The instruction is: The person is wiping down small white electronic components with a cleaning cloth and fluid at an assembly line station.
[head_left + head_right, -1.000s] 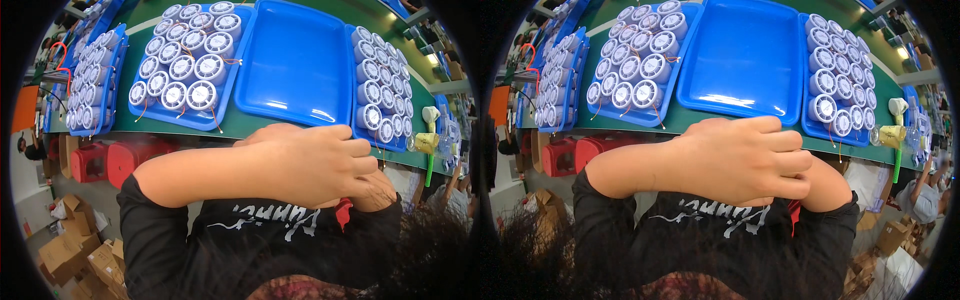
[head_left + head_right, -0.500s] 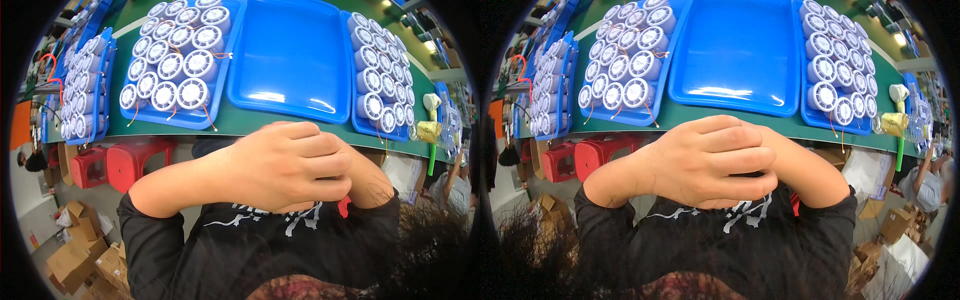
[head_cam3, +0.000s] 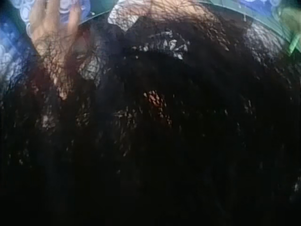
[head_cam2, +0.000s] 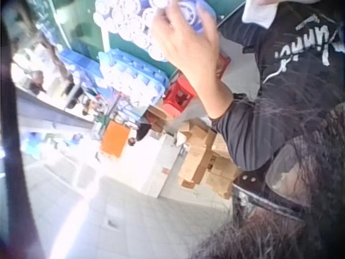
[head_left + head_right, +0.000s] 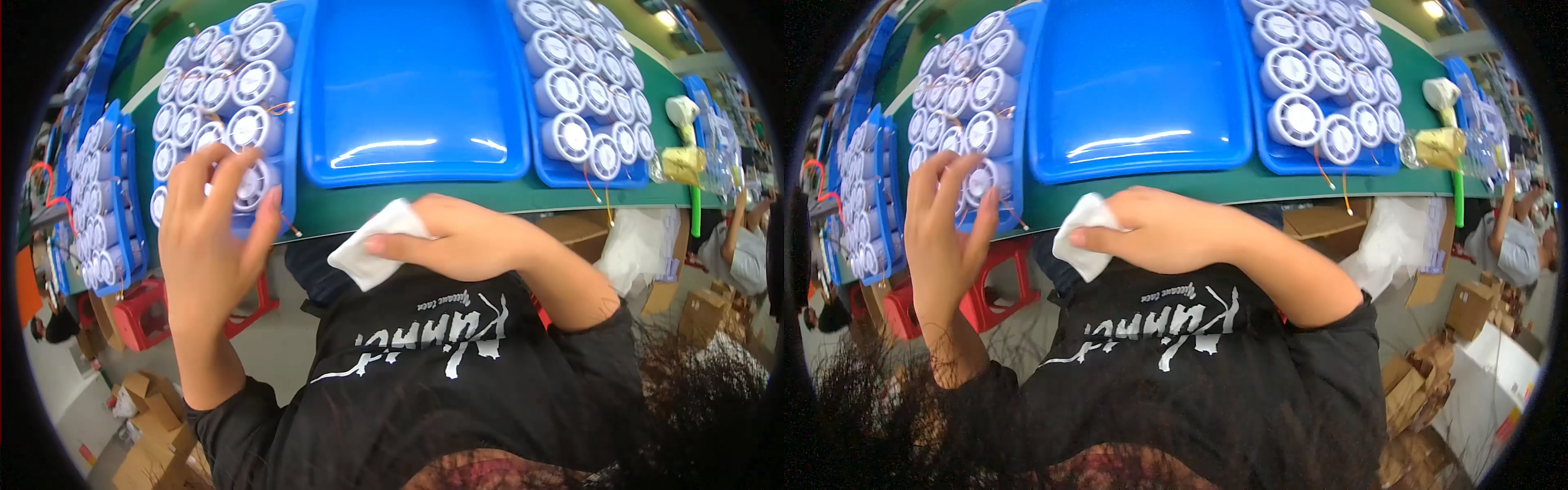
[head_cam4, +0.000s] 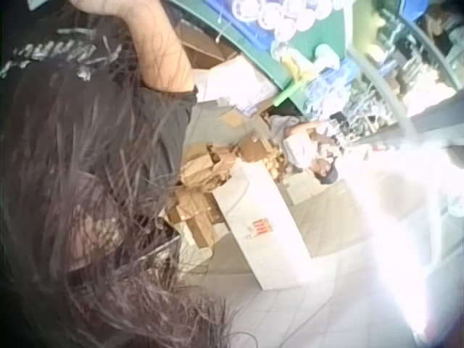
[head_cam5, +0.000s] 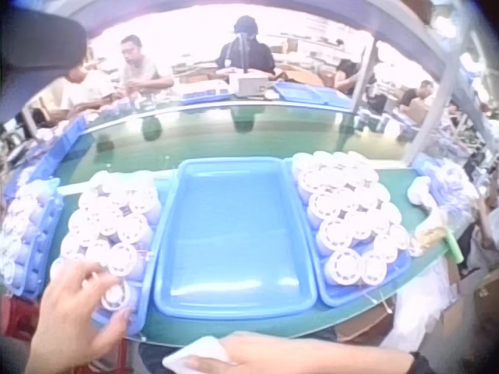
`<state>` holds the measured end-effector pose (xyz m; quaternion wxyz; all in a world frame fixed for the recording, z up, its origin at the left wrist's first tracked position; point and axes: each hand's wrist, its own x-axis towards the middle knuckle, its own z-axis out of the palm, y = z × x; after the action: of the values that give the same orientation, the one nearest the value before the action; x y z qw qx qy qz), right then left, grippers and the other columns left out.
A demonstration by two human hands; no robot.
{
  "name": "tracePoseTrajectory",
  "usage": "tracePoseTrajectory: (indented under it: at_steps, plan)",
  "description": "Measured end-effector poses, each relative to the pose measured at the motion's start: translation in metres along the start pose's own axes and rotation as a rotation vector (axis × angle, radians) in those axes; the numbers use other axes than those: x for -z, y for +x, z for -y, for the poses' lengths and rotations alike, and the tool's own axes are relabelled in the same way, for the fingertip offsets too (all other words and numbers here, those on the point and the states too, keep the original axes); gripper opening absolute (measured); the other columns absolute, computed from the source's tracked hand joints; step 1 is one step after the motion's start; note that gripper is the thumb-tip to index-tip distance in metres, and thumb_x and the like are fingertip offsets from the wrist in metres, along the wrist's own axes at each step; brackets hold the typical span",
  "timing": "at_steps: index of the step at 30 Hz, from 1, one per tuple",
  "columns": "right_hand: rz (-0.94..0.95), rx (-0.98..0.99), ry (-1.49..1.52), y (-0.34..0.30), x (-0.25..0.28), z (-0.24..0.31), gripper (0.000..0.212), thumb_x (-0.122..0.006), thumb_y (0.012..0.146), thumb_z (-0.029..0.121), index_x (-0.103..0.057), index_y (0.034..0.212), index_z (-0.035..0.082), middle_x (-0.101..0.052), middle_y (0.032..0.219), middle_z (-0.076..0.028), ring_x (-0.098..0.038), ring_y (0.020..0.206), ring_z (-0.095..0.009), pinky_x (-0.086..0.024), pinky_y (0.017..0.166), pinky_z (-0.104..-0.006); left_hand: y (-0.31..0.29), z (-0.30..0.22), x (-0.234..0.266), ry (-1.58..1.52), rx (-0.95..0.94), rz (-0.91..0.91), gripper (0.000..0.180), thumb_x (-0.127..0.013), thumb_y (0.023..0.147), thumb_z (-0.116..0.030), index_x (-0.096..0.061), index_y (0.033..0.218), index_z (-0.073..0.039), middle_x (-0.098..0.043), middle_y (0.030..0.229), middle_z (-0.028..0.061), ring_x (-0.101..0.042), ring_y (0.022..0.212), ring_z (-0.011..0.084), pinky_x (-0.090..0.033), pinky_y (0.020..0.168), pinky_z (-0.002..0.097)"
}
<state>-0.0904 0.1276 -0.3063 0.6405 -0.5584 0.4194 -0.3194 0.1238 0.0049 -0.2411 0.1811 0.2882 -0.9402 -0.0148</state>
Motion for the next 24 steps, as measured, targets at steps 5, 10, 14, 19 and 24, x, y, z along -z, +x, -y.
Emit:
tracePoseTrajectory:
  at_steps: [5, 10, 14, 19, 24]
  plan:
    - [-0.289, -0.198, 0.739, -0.024, -0.017, -0.018, 0.044, -0.058, 0.097, 0.030, -0.056, 0.125, -0.003, -0.063, 0.119, -0.011, -0.060, 0.109, -0.018, -0.045, 0.096, -0.0324, -0.004, 0.015, -0.009, 0.145, 0.139, 0.158, 0.058, -0.077, 0.076, -0.035, -0.058, 0.119, -0.001, -0.059, 0.105, 0.0162, -0.058, 0.096, 0.0318, -0.048, 0.081, 0.0382]
    - [-0.326, -0.143, 0.851, -0.026, -0.018, -0.023, 0.053, -0.052, 0.098, 0.033, -0.048, 0.131, -0.008, -0.057, 0.129, -0.020, -0.057, 0.118, -0.029, -0.044, 0.102, -0.0415, -0.005, 0.011, -0.005, 0.046, 0.223, 0.314, 0.056, -0.073, 0.078, -0.019, -0.052, 0.128, -0.004, -0.059, 0.113, 0.0167, -0.056, 0.104, 0.0334, -0.046, 0.088, 0.0399]
    - [-0.382, -0.141, 0.937, -0.029, -0.019, -0.027, 0.052, -0.052, 0.098, 0.031, -0.048, 0.131, -0.008, -0.057, 0.129, -0.020, -0.057, 0.119, -0.030, -0.045, 0.101, -0.0443, -0.008, 0.011, 0.006, -0.013, 0.218, 0.367, 0.059, -0.072, 0.074, -0.009, -0.051, 0.129, -0.006, -0.059, 0.112, 0.0163, -0.056, 0.105, 0.0333, -0.046, 0.089, 0.0396]
    - [-0.436, -0.118, 1.110, -0.030, -0.021, -0.038, 0.046, -0.050, 0.099, 0.030, -0.048, 0.130, -0.004, -0.061, 0.123, -0.018, -0.062, 0.112, -0.031, -0.050, 0.095, -0.0438, -0.014, 0.016, 0.008, -0.020, 0.112, 0.381, 0.061, -0.072, 0.069, -0.003, -0.054, 0.127, -0.008, -0.058, 0.112, 0.0149, -0.056, 0.105, 0.0339, -0.045, 0.091, 0.0399]
    - [-0.510, -0.011, 1.120, -0.031, -0.012, -0.030, 0.045, -0.044, 0.100, 0.033, -0.046, 0.131, 0.000, -0.058, 0.128, -0.018, -0.058, 0.118, -0.034, -0.046, 0.097, -0.0522, -0.016, 0.016, 0.005, -0.161, 0.105, 0.185, 0.058, -0.071, 0.067, -0.002, -0.057, 0.123, -0.006, -0.059, 0.111, 0.0133, -0.060, 0.099, 0.0284, -0.049, 0.085, 0.0347]
